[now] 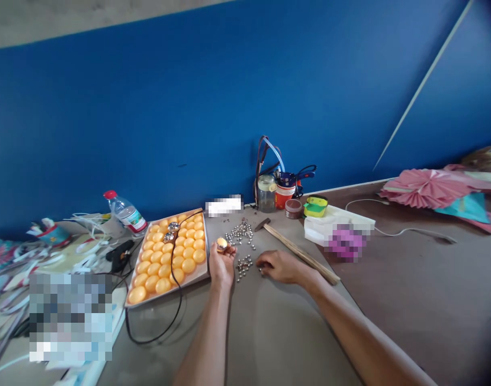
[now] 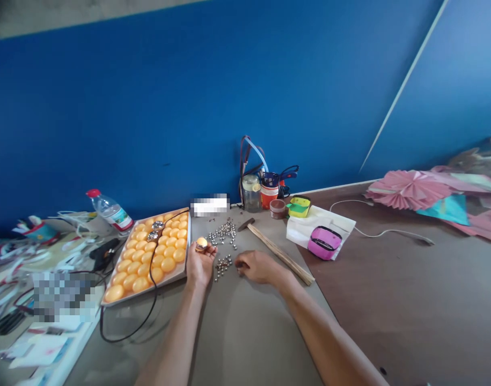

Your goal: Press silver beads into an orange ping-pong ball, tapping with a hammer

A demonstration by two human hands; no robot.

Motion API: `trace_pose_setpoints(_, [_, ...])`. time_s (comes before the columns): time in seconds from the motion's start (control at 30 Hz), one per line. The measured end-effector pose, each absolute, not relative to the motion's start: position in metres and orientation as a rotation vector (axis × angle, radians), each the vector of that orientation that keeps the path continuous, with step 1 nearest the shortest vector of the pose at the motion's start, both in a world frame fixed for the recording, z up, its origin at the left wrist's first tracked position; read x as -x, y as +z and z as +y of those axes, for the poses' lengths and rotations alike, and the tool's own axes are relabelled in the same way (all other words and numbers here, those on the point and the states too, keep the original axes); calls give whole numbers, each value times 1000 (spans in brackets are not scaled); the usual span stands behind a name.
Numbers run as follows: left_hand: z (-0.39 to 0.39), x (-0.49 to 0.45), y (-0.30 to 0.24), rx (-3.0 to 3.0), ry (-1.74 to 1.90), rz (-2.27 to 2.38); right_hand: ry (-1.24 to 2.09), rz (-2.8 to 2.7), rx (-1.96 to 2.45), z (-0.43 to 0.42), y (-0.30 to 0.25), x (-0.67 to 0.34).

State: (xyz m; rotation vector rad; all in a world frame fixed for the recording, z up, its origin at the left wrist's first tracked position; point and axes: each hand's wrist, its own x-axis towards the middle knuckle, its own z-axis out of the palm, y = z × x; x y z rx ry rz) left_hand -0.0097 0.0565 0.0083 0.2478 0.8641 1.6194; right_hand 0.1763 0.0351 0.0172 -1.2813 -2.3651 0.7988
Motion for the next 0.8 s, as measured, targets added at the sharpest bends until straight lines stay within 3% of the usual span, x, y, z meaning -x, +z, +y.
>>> trace_pose_setpoints(0.2, [52,9,13,-297,1616,840,658,-2415,1291,35,12,-170])
trace_pose_setpoints(0.47, [52,9,8,-369,1610,853,721,-2080,1111,39,5,-167])
trace_pose_setpoints(0.8, [55,7,3,-412,1630,832,911,-1730,1234,47,-12,-162])
